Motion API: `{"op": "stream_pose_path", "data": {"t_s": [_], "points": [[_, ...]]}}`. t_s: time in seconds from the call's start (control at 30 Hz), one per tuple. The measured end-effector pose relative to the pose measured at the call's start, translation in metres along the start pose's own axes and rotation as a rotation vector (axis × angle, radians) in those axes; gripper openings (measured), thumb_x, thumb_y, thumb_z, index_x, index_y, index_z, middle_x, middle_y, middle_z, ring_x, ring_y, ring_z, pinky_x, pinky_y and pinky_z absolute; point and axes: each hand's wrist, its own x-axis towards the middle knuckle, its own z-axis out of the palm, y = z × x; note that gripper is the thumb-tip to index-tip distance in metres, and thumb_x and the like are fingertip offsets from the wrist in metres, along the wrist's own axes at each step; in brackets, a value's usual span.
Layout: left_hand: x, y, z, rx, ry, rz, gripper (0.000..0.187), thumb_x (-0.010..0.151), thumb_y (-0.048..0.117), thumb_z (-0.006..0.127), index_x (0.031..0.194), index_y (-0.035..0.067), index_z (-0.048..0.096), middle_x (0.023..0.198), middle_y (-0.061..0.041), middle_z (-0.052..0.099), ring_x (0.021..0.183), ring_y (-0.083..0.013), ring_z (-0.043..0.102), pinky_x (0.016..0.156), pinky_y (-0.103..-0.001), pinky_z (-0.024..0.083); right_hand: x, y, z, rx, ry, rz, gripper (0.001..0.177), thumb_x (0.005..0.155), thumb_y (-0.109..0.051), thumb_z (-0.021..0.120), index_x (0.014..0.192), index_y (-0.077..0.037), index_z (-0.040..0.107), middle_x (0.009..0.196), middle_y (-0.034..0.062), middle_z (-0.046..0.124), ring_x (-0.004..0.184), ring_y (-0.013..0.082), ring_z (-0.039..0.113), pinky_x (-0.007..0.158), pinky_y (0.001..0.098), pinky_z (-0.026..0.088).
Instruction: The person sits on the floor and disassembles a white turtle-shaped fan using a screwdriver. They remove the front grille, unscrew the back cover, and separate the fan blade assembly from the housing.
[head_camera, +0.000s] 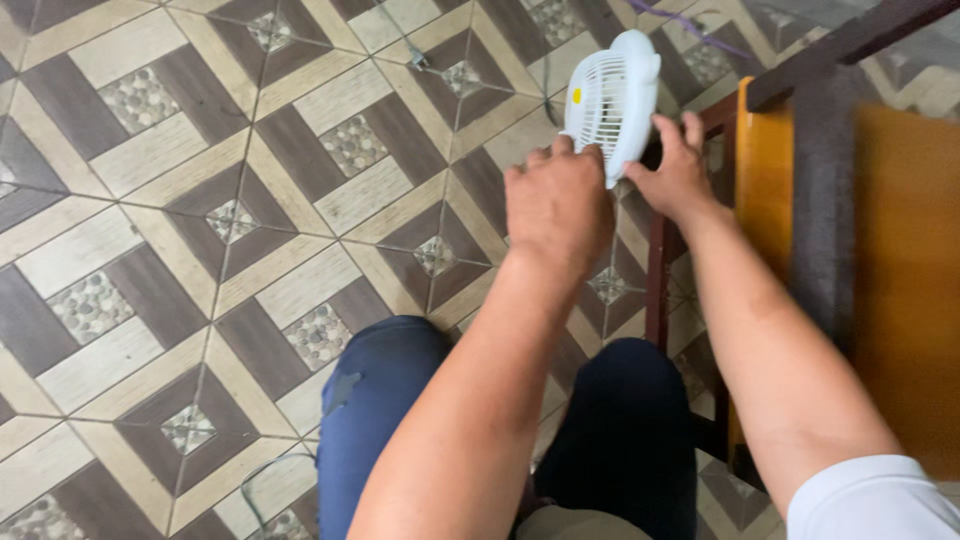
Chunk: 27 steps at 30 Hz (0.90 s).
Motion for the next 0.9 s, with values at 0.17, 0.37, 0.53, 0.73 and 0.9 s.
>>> {"op": "stream_pose_path", "data": {"t_s": [0.17, 0.37, 0.53, 0.73, 0.9], "points": [[0.015, 0.005, 0.013, 0.007, 0.011, 0.066, 0.029, 0.08, 0.019, 0.068, 0.109, 0.013, 0.073, 0.109, -0.009, 0.069, 0.103, -0.0302, 0.068, 0.087, -0.05, 0.053, 0.022, 0.006, 0.011, -0.049, -0.02, -0.072, 0.084, 0.09, -0.036, 0.087, 0.159, -0.012, 0.044, 0.169, 0.0343, 0.007, 0.154, 0.0525, 0.024, 0.124, 0.0515, 0.029], [0.025, 0.011, 0.021, -0.018, -0.048, 0.125, 0.037, 0.075, 0.026, 0.075, 0.11, 0.013, 0.072, 0.108, -0.009, 0.069, 0.101, -0.0299, 0.069, 0.086, -0.051, 0.053, 0.022, 0.002, 0.006, 0.105, -0.264, 0.056, 0.1, 0.084, -0.03, 0.082, 0.168, -0.017, 0.03, 0.174, 0.0223, 0.015, 0.16, 0.0412, 0.026, 0.128, 0.0449, 0.028], [0.025, 0.009, 0.018, 0.006, -0.098, 0.141, 0.043, 0.072, 0.029, 0.077, 0.111, 0.012, 0.071, 0.108, -0.009, 0.069, 0.102, -0.0295, 0.069, 0.087, -0.05, 0.053, 0.023, -0.015, 0.015, 0.07, -0.295, 0.139, 0.104, 0.088, -0.028, 0.084, 0.17, -0.018, 0.02, 0.176, 0.0173, 0.006, 0.159, 0.0381, 0.023, 0.127, 0.0451, 0.027], [0.03, -0.005, 0.014, 0.023, -0.052, 0.135, 0.04, 0.08, 0.024, 0.072, 0.117, 0.009, 0.07, 0.11, -0.009, 0.069, 0.103, -0.0298, 0.069, 0.093, -0.054, 0.053, 0.053, -0.013, 0.018, -0.028, -0.14, 0.088, 0.102, 0.09, -0.025, 0.083, 0.173, -0.022, 0.024, 0.176, 0.0215, -0.009, 0.156, 0.0428, 0.034, 0.128, 0.0469, 0.034], [0.036, -0.014, 0.01, 0.011, -0.03, 0.152, 0.035, 0.076, 0.022, 0.07, 0.11, 0.011, 0.071, 0.111, -0.011, 0.069, 0.103, -0.0323, 0.068, 0.093, -0.057, 0.052, 0.077, -0.009, 0.04, -0.15, -0.25, 0.131, 0.11, 0.082, -0.029, 0.087, 0.17, -0.025, 0.02, 0.172, 0.0086, 0.005, 0.156, 0.0442, 0.019, 0.122, 0.0557, 0.026]]}}
